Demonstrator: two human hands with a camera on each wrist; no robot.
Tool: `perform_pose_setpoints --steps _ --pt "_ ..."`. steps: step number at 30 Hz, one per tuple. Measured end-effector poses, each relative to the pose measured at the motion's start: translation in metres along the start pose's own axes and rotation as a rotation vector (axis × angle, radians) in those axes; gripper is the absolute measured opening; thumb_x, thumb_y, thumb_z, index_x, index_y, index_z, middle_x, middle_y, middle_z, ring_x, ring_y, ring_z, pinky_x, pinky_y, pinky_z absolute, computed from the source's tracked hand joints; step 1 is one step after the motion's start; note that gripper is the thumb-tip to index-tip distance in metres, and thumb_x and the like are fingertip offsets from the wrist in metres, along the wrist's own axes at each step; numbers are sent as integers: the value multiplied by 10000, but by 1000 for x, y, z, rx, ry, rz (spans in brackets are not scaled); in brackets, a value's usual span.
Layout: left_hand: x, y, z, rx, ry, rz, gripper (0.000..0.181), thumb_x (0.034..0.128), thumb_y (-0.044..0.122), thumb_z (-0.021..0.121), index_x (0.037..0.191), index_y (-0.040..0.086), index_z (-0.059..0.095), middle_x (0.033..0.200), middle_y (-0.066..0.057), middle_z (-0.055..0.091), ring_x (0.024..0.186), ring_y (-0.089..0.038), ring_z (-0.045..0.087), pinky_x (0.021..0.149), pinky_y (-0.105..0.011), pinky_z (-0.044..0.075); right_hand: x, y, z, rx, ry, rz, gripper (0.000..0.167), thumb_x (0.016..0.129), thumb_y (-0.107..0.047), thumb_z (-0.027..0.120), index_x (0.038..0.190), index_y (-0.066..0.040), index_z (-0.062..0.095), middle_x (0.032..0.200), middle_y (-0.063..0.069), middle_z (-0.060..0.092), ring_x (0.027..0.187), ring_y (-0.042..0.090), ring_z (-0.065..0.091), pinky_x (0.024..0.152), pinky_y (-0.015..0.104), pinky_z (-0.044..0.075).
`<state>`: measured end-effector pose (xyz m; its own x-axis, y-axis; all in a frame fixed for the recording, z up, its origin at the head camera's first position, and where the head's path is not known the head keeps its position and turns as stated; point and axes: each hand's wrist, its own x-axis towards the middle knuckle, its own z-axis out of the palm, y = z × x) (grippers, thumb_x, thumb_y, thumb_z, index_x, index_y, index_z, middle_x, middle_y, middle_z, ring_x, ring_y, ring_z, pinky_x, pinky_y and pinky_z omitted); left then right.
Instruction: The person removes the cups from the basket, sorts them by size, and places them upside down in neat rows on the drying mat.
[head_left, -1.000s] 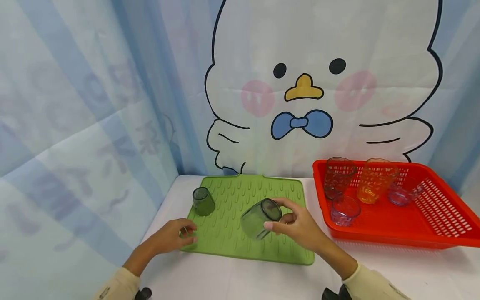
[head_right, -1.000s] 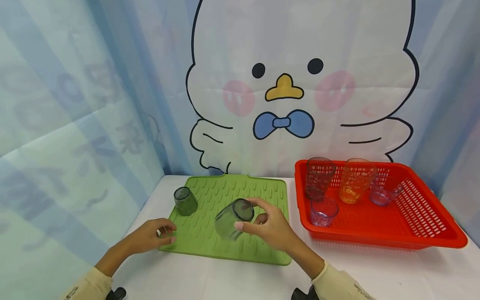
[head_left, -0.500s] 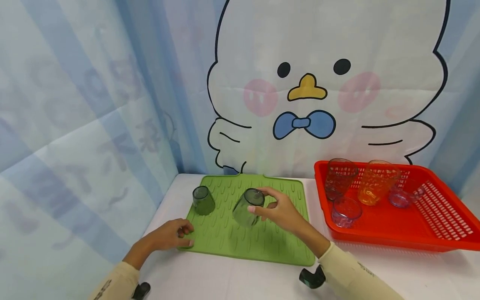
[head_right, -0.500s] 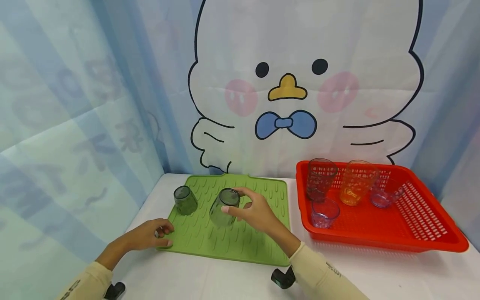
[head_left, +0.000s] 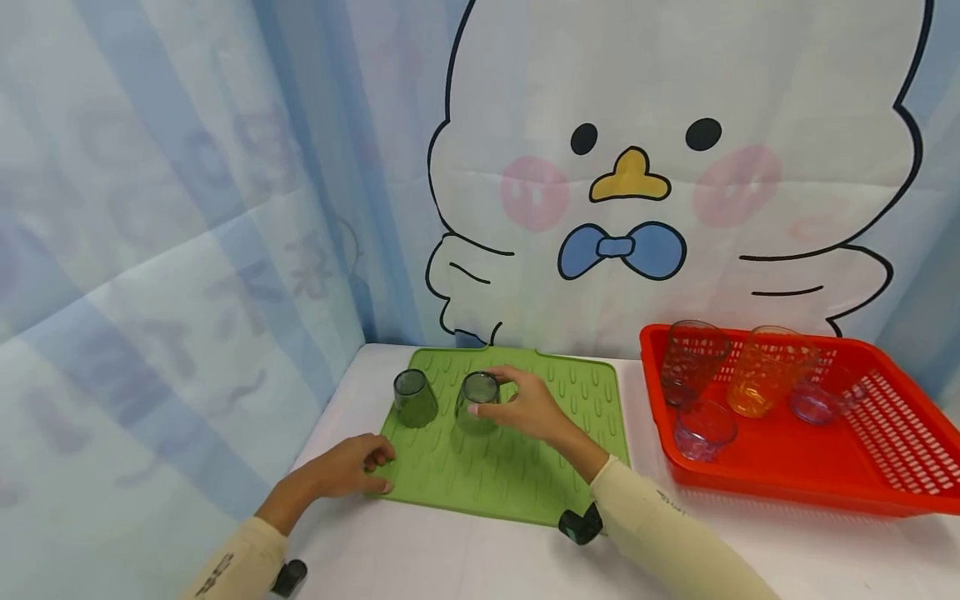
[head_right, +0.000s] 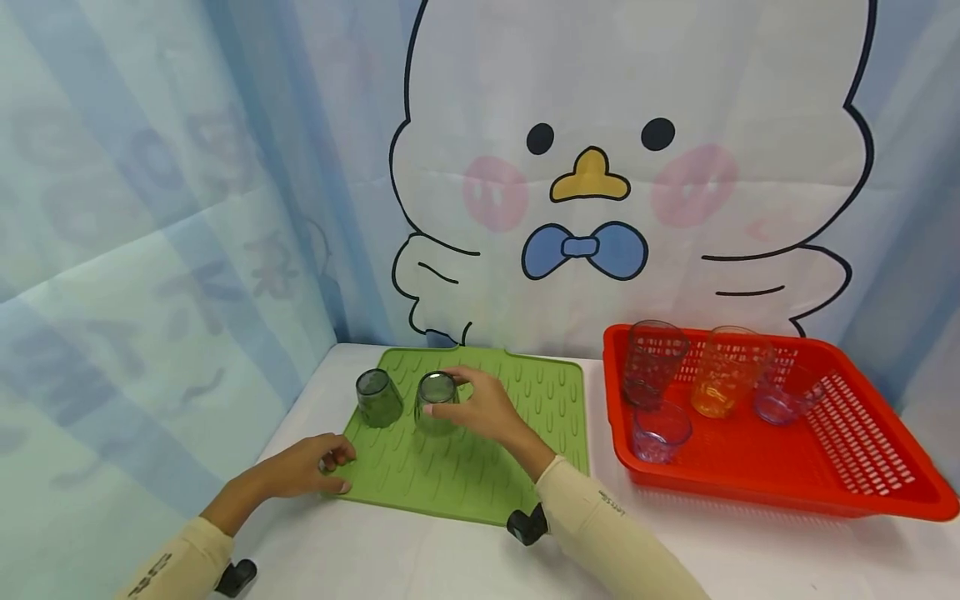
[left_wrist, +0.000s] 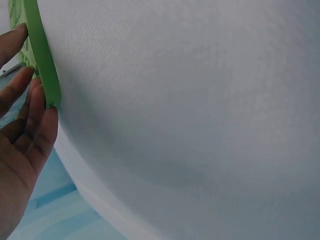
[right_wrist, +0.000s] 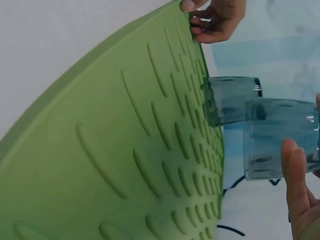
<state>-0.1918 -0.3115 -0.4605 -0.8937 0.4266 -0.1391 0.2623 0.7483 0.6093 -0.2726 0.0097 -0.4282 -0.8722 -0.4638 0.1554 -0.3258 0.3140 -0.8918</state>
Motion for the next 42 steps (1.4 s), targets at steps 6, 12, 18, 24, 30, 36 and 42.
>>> perform_pose_setpoints --steps 6,12,18,24,30,36,42 --pt "1 -1 3 5 -1 -19 398 843 218 822 1140 33 633 1025 -25 604 944 -153 569 832 -316 520 16 11 16 61 -5 42 629 821 -211 843 1379 -90 578 1305 221 558 788 316 726 705 431 617" --pt "5 3 6 23 8 -19 395 842 219 822 1139 39 635 1018 -14 602 943 -159 571 848 -331 522 26 16 23 14 3 114 671 822 -229 845 1408 -89 551 1348 220 547 776 324 726 681 380 606" --pt "6 7 5 28 10 -34 394 846 210 819 1149 39 635 1025 -14 595 958 -166 563 860 -356 514 33 18 25 -23 12 150 699 835 -244 834 1438 -78 522 1376 228 538 770 274 725 667 332 586" --pt "5 5 4 34 9 -31 391 844 199 819 1146 34 634 1019 -17 594 958 -169 562 852 -355 511 37 21 30 -1 5 173 694 837 -259 833 1432 -78 525 1386 228 533 763 253 726 683 342 589" --pt "3 1 4 33 14 -26 388 843 195 819 1143 36 632 1017 -17 593 953 -171 559 839 -340 507 40 25 35 2 -14 186 710 843 -275 829 1446 -86 506 1407 210 521 725 181 702 685 336 586" --pt "1 -1 4 33 21 -18 386 844 200 818 1140 37 631 1013 -16 592 948 -165 559 837 -330 508 43 25 36 -15 -26 190 728 845 -276 829 1463 -97 490 1422 207 512 747 207 714 680 333 587" --pt "0 -1 4 30 33 -23 381 842 205 821 1133 44 633 1011 -12 594 940 -154 562 839 -324 513 45 23 36 -41 -73 202 763 869 -305 805 1505 -111 431 1453 211 486 742 236 713 730 362 582"
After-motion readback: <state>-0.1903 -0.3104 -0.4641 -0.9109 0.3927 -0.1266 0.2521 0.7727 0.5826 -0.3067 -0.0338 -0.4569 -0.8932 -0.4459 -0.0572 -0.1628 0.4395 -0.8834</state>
